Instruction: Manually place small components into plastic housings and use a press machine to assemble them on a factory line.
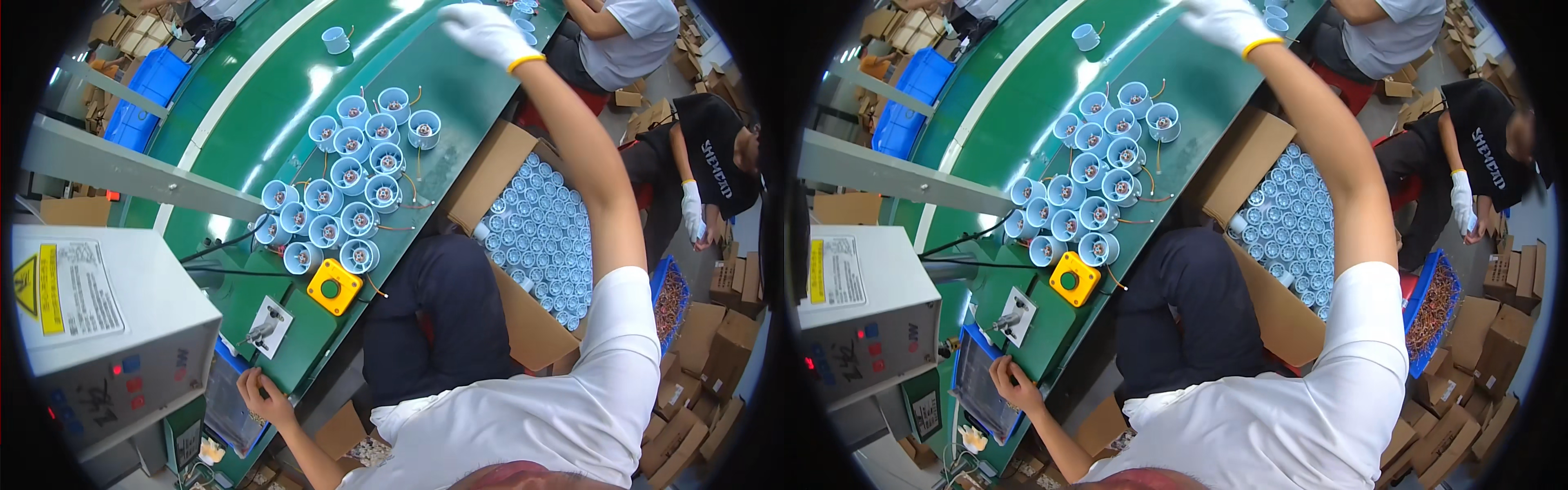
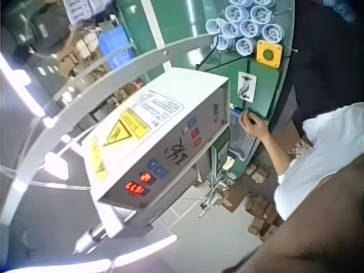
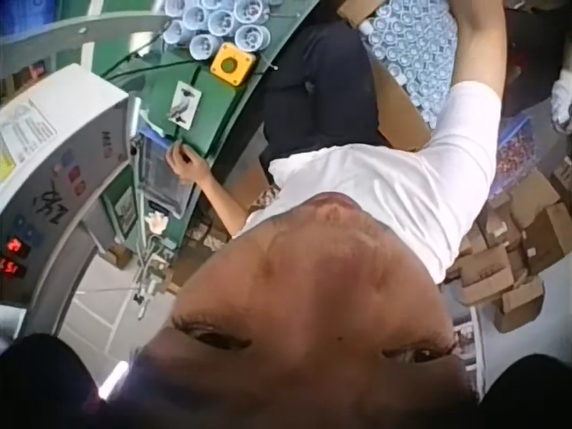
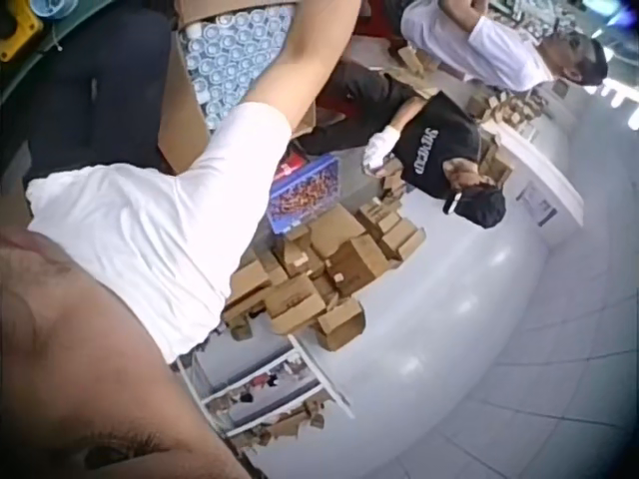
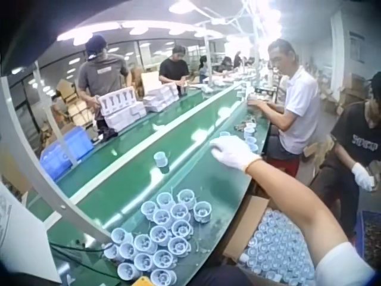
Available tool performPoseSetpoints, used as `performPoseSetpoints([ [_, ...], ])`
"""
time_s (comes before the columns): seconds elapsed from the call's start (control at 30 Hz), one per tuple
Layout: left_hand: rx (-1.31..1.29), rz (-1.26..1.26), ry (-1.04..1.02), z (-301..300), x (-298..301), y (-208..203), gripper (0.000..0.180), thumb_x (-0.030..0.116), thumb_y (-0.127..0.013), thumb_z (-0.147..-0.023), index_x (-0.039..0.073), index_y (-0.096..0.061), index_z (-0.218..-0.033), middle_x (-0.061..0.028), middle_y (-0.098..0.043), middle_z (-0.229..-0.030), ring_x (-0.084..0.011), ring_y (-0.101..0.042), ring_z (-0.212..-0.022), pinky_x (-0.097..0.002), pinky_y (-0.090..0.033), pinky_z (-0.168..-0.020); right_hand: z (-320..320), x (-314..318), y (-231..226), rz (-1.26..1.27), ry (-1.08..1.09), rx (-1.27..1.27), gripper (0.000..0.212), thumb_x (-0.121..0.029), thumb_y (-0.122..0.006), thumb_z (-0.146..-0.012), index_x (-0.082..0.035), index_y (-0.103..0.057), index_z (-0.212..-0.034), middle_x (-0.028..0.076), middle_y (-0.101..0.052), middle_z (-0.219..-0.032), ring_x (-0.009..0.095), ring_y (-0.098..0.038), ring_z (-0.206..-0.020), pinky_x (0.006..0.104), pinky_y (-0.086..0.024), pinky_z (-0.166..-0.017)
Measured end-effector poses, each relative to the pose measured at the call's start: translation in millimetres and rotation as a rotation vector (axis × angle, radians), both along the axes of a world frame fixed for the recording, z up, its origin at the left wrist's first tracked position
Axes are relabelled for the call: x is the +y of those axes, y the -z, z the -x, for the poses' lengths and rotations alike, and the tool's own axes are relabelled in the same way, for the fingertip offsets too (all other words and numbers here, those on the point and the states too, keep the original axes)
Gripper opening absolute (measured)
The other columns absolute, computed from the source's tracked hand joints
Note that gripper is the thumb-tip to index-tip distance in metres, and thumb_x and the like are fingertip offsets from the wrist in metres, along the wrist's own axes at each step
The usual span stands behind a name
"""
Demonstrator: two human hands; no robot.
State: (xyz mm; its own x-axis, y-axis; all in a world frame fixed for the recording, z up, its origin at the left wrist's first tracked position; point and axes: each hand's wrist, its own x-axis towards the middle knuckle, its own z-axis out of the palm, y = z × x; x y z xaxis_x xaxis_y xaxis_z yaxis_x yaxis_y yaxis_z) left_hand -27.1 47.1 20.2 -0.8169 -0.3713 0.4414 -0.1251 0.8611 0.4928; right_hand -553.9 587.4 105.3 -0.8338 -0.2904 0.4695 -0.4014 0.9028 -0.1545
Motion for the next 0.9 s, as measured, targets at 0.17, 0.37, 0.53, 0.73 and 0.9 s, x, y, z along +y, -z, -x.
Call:
performPoseSetpoints([
  [0.17, -0.044, -0.006, -0.008, -1.9, -3.9, 3.5, 0.011, 0.002, -0.059, -0.101, -0.003, -0.067, -0.107, -0.0124, -0.062, -0.111, -0.0197, -0.059, -0.082, -0.031, -0.047, -0.069, 87.7, 110.3, 47.3, -0.113, 0.177, -0.194, 0.052, -0.025, -0.063, -0.093, -0.017, -0.061, -0.144, 0.019, -0.07, -0.13, 0.037, -0.069, -0.115, 0.0429, -0.056, -0.099],
  [0.37, -0.072, 0.005, -0.005, -8.2, -7.3, 1.1, 0.012, 0.002, -0.057, -0.102, -0.003, -0.067, -0.108, -0.012, -0.061, -0.111, -0.0192, -0.058, -0.083, -0.0305, -0.045, -0.069, 138.5, 99.8, 51.2, -0.286, 0.053, -0.236, 0.065, -0.012, -0.063, -0.089, -0.02, -0.053, -0.153, 0.02, -0.065, -0.14, 0.04, -0.067, -0.121, 0.0434, -0.055, -0.102],
  [0.53, -0.077, 0.052, -0.01, -9.0, -6.8, 1.6, 0.012, 0.004, -0.058, -0.1, -0.002, -0.067, -0.106, -0.015, -0.061, -0.108, -0.0245, -0.059, -0.085, -0.0327, -0.046, -0.068, 170.2, 97.5, 48.3, -0.261, 0.141, -0.476, 0.061, -0.007, -0.06, -0.09, -0.017, -0.054, -0.149, 0.02, -0.067, -0.132, 0.038, -0.068, -0.118, 0.0424, -0.056, -0.101],
  [0.73, -0.069, 0.06, 0.002, -6.6, -6.7, 0.4, 0.012, 0.006, -0.059, -0.102, -0.001, -0.067, -0.109, -0.0137, -0.063, -0.111, -0.0224, -0.062, -0.088, -0.0319, -0.047, -0.072, 166.1, 91.6, 43.9, -0.402, -0.119, -0.424, 0.045, -0.032, -0.075, -0.08, -0.008, -0.072, -0.118, 0.02, -0.073, -0.114, 0.039, -0.068, -0.109, 0.047, -0.056, -0.094],
  [0.9, -0.052, 0.073, -0.011, -10.7, -5.6, 0.1, 0.012, 0.006, -0.06, -0.102, -0.001, -0.068, -0.108, -0.0127, -0.064, -0.112, -0.0219, -0.063, -0.087, -0.0316, -0.049, -0.073, 71.2, 31.9, 32.1, -0.143, -0.232, -0.559, 0.038, -0.012, -0.062, -0.091, -0.007, -0.065, -0.128, 0.018, -0.072, -0.109, 0.031, -0.072, -0.103, 0.0401, -0.058, -0.09],
])
